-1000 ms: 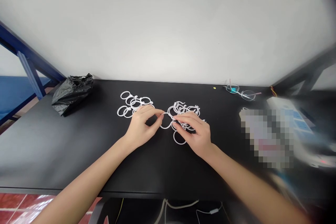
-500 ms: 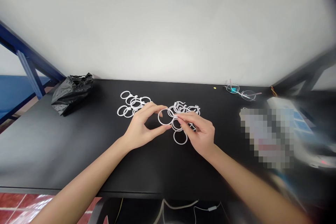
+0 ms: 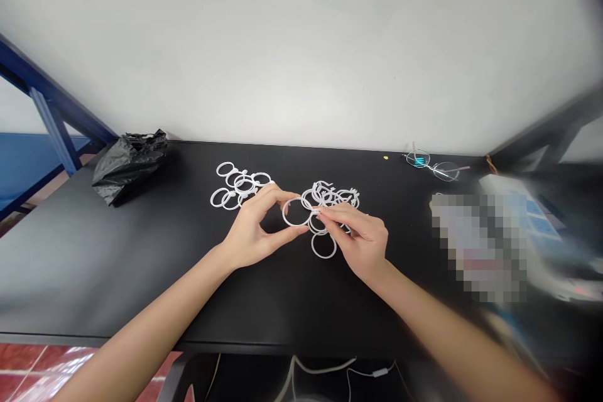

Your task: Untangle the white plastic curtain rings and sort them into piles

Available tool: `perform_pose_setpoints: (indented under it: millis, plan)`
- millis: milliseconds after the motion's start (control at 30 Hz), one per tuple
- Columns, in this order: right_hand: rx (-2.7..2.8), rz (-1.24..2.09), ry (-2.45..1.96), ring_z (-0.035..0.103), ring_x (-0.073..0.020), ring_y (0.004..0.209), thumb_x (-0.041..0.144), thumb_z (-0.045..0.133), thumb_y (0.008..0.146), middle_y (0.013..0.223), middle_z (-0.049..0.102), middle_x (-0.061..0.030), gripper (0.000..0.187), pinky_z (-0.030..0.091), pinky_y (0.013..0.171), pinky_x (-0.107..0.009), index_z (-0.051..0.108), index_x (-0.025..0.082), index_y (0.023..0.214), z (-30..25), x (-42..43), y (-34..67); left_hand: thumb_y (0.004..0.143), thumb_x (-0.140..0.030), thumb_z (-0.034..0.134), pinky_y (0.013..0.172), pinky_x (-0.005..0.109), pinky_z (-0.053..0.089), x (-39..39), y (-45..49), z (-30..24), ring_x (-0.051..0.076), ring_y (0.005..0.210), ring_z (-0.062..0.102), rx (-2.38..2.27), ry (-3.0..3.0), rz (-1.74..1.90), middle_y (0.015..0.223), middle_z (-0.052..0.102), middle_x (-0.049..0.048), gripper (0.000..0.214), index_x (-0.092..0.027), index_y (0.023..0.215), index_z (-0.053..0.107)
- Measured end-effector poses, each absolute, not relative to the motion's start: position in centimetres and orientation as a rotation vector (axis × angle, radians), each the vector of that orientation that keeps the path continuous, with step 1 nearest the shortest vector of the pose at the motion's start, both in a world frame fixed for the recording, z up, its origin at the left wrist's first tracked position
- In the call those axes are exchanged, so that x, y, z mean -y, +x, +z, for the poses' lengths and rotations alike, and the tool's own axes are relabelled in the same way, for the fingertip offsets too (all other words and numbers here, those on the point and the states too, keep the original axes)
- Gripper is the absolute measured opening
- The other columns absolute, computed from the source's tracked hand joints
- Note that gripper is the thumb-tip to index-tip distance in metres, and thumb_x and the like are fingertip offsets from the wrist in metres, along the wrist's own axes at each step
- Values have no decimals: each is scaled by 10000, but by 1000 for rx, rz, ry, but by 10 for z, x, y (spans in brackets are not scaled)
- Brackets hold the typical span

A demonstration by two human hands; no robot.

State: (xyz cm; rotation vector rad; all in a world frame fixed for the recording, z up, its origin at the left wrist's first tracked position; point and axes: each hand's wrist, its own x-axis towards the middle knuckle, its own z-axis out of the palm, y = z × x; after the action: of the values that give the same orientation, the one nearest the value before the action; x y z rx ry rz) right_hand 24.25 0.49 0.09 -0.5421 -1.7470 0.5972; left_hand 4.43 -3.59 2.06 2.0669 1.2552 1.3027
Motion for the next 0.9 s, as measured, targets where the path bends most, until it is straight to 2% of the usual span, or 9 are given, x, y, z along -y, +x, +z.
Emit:
perform_pose_setpoints:
  millis: [267, 467, 800, 900]
  plan:
    - [1778, 597, -557, 716, -172, 678, 60, 659, 839, 777, 768, -12, 227, 590, 592, -299, 761, 242, 929, 3, -4, 243, 840, -246, 718, 778, 347, 445, 35, 44, 19, 170, 792, 528, -1245, 2032, 1295, 806, 563, 11, 227, -188, 1023, 598]
    - [1790, 585, -566, 713, -170, 678, 70, 648, 849, 776, 765, -14, 209, 591, 601, -302, 755, 237, 914, 3, -4, 243, 836, -247, 720, 777, 344, 446, 35, 44, 19, 170, 788, 528, -1255, 2039, 1283, 788, 542, 2, 224, -190, 1009, 591]
    - [1822, 525, -494, 739, -209, 796, 66, 643, 838, 916, 779, -40, 314, 619, 702, -363, 728, 265, 1066, -1, -7, 244, 852, -271, 692, 776, 346, 455, 36, 45, 24, 182, 800, 531, -1313, 2099, 1263, 815, 555, 17, 258, -197, 1077, 589]
    - [1837, 476, -528, 729, -196, 776, 66, 636, 840, 936, 772, -53, 329, 619, 681, -351, 712, 257, 1097, 0, -4, 243, 847, -287, 694, 766, 342, 455, 36, 44, 25, 183, 800, 532, -1351, 2112, 1275, 819, 562, 20, 277, -199, 1086, 585]
